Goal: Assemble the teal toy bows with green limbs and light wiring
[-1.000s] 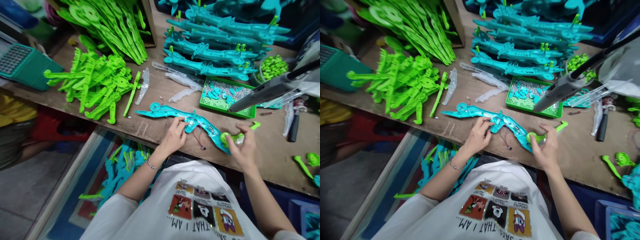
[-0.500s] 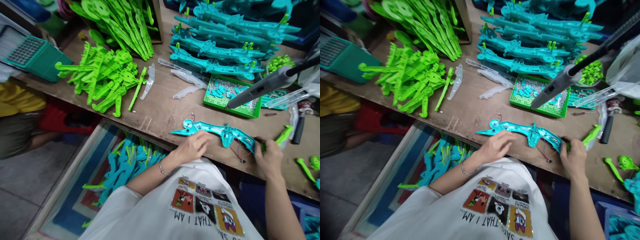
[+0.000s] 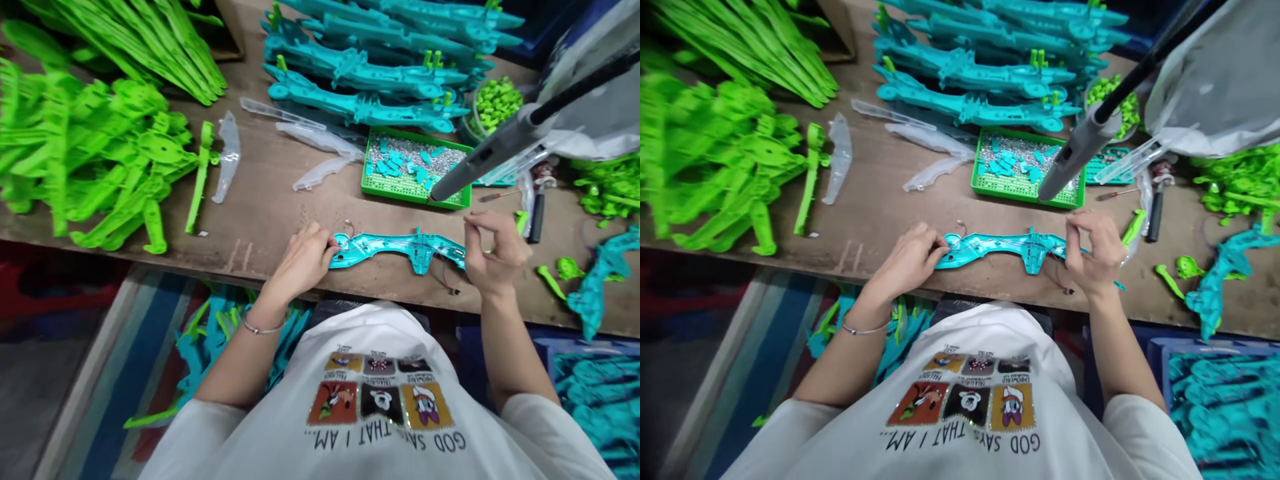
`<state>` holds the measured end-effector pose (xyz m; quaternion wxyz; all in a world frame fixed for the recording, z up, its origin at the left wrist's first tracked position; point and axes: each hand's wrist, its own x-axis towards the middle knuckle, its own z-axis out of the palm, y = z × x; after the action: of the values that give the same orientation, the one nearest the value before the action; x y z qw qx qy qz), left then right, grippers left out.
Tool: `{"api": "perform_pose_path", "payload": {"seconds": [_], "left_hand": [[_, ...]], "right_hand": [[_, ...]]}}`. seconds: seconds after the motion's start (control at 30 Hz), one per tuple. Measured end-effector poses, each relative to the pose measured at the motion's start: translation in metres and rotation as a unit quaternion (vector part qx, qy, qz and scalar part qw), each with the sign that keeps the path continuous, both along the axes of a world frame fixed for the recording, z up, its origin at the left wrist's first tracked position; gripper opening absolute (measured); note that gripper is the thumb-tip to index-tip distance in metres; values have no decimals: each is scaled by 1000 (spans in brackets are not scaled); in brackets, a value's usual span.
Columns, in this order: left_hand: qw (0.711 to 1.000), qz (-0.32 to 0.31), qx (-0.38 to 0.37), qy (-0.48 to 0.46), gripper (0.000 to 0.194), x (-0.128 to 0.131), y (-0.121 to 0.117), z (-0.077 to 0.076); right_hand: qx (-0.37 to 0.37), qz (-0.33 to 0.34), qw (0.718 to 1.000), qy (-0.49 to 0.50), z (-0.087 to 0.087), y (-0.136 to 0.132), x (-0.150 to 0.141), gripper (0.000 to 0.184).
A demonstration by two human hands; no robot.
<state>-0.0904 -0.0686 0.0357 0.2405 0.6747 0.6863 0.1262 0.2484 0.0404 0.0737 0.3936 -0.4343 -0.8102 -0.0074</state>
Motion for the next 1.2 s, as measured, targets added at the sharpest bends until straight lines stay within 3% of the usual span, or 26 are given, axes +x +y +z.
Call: {"api": "perform_pose_path", "payload": {"seconds": [0.13,0.23,0.33,0.43,0.5,0.6,0.67,0.73,0.8,0.87,0.93,1.0,1.07,1.1,1.2], "left_hand": [[997,16,65,28,15,9,-5,11],[990,28,130,-41,11,20,-5,27],[975,-4,208,-82,6,31,0,47],[963,-59,246,-90,6,41,4,65],[958,-91,255,-100,7,47,5,73],[949,-96,277,-114,8,54,10,78],[946,-80,289,-122,8,59,17,75],[941,-63,303,-135,8,67,24,66],[933,-38,323,-157,7,75,30,54],[924,3,335,-186,6,84,31,39],[919,49,322,-223,15,90,28,23],[925,72,284,-240,45,92,22,7],[948,54,234,-210,69,92,16,-7],[961,33,209,-180,67,91,13,-13],[981,-25,161,-104,32,87,10,-20]], "right_hand": [[-8,-23,995,95,13,0,2,16],[-98,42,984,139,18,-10,-14,18],[-194,209,954,92,25,-22,-44,35],[-200,348,916,14,31,-26,-73,63],[-196,364,910,-27,30,-22,-83,65],[-231,341,910,-56,24,-9,-83,48],[-299,345,889,-39,18,2,-79,37],[-379,364,851,8,14,12,-75,31],[-439,378,813,59,11,20,-73,30],[-467,377,795,88,7,24,-74,30],[-472,364,797,93,1,26,-75,31],[-470,347,807,91,-7,26,-78,32],[-475,327,810,107,-13,24,-81,33],[-480,319,808,123,-14,23,-82,34],[-464,312,810,173,-8,17,-80,36]]}}
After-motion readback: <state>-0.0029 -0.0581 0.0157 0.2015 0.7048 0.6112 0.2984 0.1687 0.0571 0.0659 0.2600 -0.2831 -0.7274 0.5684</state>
